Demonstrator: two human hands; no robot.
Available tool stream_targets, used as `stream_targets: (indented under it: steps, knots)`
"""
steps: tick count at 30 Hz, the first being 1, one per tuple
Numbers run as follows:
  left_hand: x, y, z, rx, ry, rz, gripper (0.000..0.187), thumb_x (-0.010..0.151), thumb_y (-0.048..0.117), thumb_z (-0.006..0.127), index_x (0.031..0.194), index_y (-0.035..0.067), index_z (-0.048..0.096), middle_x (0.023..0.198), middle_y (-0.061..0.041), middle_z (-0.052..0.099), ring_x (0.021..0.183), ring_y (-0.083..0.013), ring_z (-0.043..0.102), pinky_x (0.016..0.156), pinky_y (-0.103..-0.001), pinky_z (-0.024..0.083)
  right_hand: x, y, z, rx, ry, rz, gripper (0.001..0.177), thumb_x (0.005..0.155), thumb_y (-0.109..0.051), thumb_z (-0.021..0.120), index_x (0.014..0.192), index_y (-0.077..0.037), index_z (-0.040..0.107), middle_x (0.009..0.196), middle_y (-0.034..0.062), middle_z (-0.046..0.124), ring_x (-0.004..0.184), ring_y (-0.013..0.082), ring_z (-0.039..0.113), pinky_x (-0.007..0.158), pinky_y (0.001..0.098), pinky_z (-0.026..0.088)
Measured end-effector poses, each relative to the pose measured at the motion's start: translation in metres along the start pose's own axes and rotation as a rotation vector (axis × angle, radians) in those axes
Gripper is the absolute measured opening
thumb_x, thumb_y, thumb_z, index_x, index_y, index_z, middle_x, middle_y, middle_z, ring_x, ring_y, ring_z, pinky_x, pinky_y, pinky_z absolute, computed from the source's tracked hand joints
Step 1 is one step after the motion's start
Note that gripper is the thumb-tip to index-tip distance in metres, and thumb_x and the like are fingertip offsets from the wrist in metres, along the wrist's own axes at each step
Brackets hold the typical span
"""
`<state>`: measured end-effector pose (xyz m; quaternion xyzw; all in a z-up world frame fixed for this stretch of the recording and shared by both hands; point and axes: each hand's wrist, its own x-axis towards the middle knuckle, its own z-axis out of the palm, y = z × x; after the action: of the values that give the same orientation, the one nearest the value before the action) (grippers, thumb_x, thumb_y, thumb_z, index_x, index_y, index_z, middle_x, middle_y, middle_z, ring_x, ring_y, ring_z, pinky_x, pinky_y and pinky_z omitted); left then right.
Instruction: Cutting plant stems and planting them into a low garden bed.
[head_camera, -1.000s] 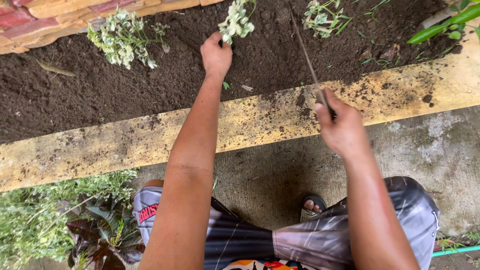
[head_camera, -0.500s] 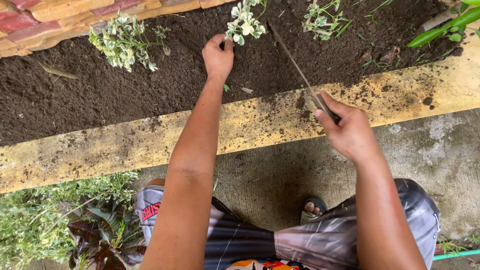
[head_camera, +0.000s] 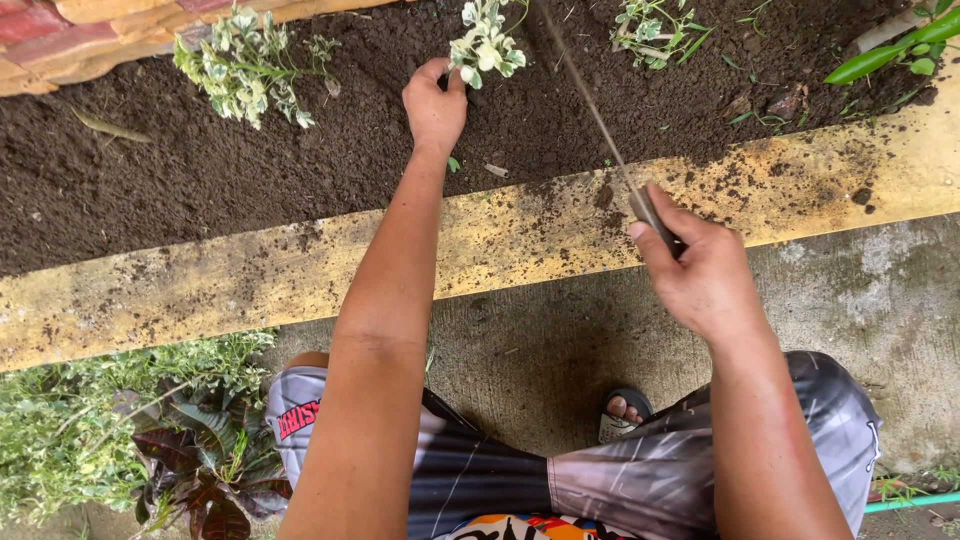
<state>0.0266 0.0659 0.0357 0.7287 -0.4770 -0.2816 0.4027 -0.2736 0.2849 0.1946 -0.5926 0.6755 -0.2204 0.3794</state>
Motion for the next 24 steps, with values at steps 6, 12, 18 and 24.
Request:
stream_targets:
  steps: [6, 12, 18, 24]
  knots:
    - [0.003, -0.006, 0.011, -0.014, 0.027, 0.022, 0.021, 0.092, 0.019, 0.068, 0.109, 0.010, 0.077, 0.123, -0.013, 0.072, 0.114, -0.0253, 0.070, 0.104, -0.041, 0.051, 0.008, -0.005, 0.018, 0.114, -0.130, 0.154, 0.040, 0.101, -0.027, 0.062, 0.139, -0.019, 0.064, 0.080, 0.0037, 0.067, 0.051, 0.0118, 0.052, 0.044, 0.0297, 0.046]
    - [-0.006, 0.005, -0.001, -0.038, 0.035, 0.068, 0.027, 0.095, 0.021, 0.068, 0.119, 0.010, 0.073, 0.123, -0.014, 0.072, 0.115, -0.0259, 0.070, 0.106, -0.042, 0.052, -0.013, -0.018, -0.007, 0.295, -0.111, 0.058, 0.043, 0.100, -0.023, 0.060, 0.142, -0.017, 0.061, 0.069, -0.0009, 0.059, 0.047, 0.0076, 0.048, 0.038, 0.0238, 0.043]
    - [-0.021, -0.001, 0.000, -0.111, 0.097, 0.091, 0.034, 0.093, 0.018, 0.068, 0.124, 0.006, 0.069, 0.123, -0.013, 0.073, 0.115, -0.0248, 0.072, 0.106, -0.041, 0.054, -0.003, -0.005, 0.018, 0.247, -0.133, 0.067, 0.042, 0.102, -0.023, 0.060, 0.143, -0.017, 0.061, 0.065, -0.0020, 0.056, 0.047, 0.0072, 0.048, 0.039, 0.0245, 0.042]
    - [-0.100, -0.002, -0.020, -0.098, 0.129, 0.228, 0.032, 0.093, 0.015, 0.074, 0.123, 0.005, 0.068, 0.131, -0.019, 0.067, 0.123, -0.0321, 0.065, 0.104, -0.047, 0.057, -0.025, -0.018, -0.036, 0.093, -0.192, -0.044, 0.039, 0.100, -0.024, 0.060, 0.137, -0.014, 0.064, 0.064, -0.0007, 0.056, 0.048, 0.0082, 0.049, 0.039, 0.0294, 0.043]
